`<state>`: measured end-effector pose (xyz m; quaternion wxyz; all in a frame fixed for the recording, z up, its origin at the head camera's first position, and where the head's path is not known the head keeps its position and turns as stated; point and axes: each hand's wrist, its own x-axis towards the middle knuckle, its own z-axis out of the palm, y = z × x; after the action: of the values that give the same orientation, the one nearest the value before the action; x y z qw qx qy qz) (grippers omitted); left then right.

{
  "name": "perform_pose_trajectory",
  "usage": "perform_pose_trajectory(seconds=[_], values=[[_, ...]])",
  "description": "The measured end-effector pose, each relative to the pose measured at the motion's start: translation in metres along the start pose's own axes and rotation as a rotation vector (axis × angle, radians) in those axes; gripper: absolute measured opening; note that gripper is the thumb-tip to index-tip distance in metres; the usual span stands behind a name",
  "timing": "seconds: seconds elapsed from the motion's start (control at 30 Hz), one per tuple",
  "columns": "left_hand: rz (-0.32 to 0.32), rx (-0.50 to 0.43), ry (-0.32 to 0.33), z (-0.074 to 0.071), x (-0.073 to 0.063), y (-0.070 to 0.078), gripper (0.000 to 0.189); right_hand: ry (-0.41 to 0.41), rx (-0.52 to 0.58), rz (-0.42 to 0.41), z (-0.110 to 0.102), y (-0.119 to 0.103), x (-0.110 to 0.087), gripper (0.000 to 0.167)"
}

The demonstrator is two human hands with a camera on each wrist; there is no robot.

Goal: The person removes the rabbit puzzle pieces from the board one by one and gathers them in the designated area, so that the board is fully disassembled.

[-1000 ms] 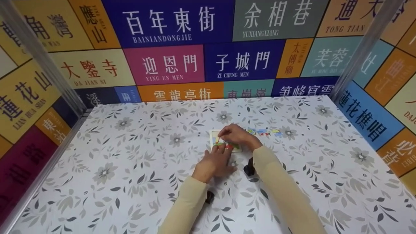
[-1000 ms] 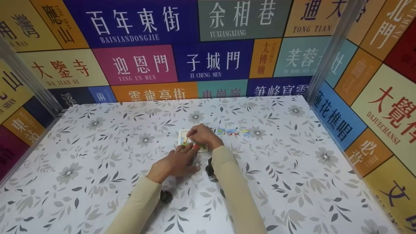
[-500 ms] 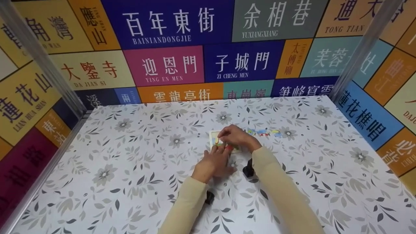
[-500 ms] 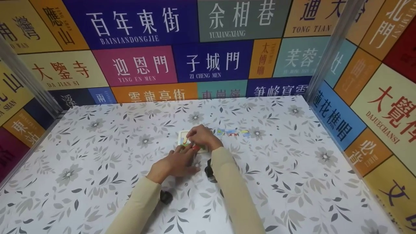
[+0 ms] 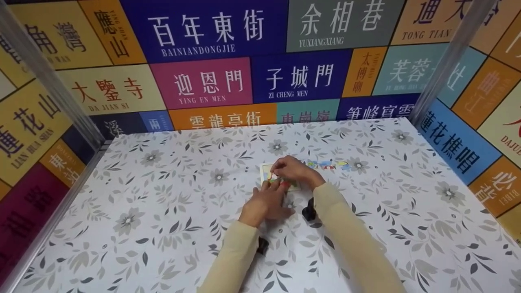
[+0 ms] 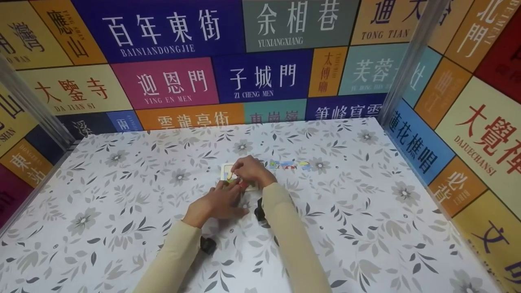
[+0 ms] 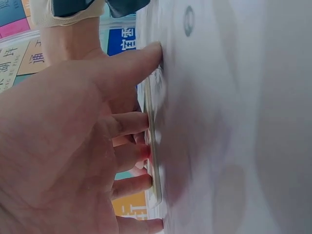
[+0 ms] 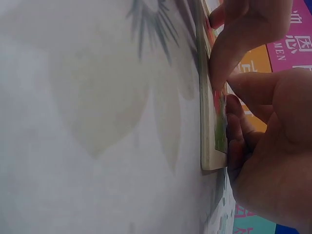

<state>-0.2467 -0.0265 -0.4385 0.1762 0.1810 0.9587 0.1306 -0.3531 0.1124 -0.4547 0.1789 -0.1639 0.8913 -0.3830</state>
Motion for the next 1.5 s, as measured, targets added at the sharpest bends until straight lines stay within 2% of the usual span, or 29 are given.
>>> perform_pose_trajectory(seconds=[0.1,0.23,0.33,0.6,0.73,0.83,0.97,1.17,1.33,1.5], values=[[0.004,0.04,0.004,0.0,0.001,0.002,0.08,0.005,0.01,-0.03,-0.001,0.0,-0.002,0.023],[0.007,0.084,0.011,0.001,0.002,0.004,0.079,0.013,0.047,-0.022,-0.003,0.001,-0.005,0.019],[0.004,0.073,0.007,0.001,0.001,0.004,0.08,0.017,0.075,0.011,-0.004,0.001,-0.006,0.015],[0.004,0.061,0.001,-0.001,0.0,0.005,0.081,0.036,0.155,0.024,-0.009,0.003,-0.009,0.009],[0.008,0.058,-0.003,0.0,0.0,0.006,0.082,0.078,0.179,-0.012,-0.018,0.004,-0.012,0.01],[-0.001,0.041,-0.012,0.0,0.001,0.005,0.082,0.097,0.144,-0.033,-0.03,0.006,-0.016,0.012],[-0.018,0.017,-0.014,0.0,0.001,0.004,0.081,0.095,0.085,-0.014,-0.05,0.012,-0.024,0.014],[-0.013,0.01,-0.005,0.001,0.0,0.003,0.081,0.092,0.01,0.001,-0.076,0.034,-0.043,0.017],[-0.004,0.009,-0.011,0.0,0.0,0.002,0.081,0.078,-0.023,0.043,-0.086,0.049,-0.057,0.019],[-0.006,0.018,-0.014,0.0,0.0,0.003,0.08,0.067,-0.024,0.077,-0.087,0.058,-0.063,0.019]])
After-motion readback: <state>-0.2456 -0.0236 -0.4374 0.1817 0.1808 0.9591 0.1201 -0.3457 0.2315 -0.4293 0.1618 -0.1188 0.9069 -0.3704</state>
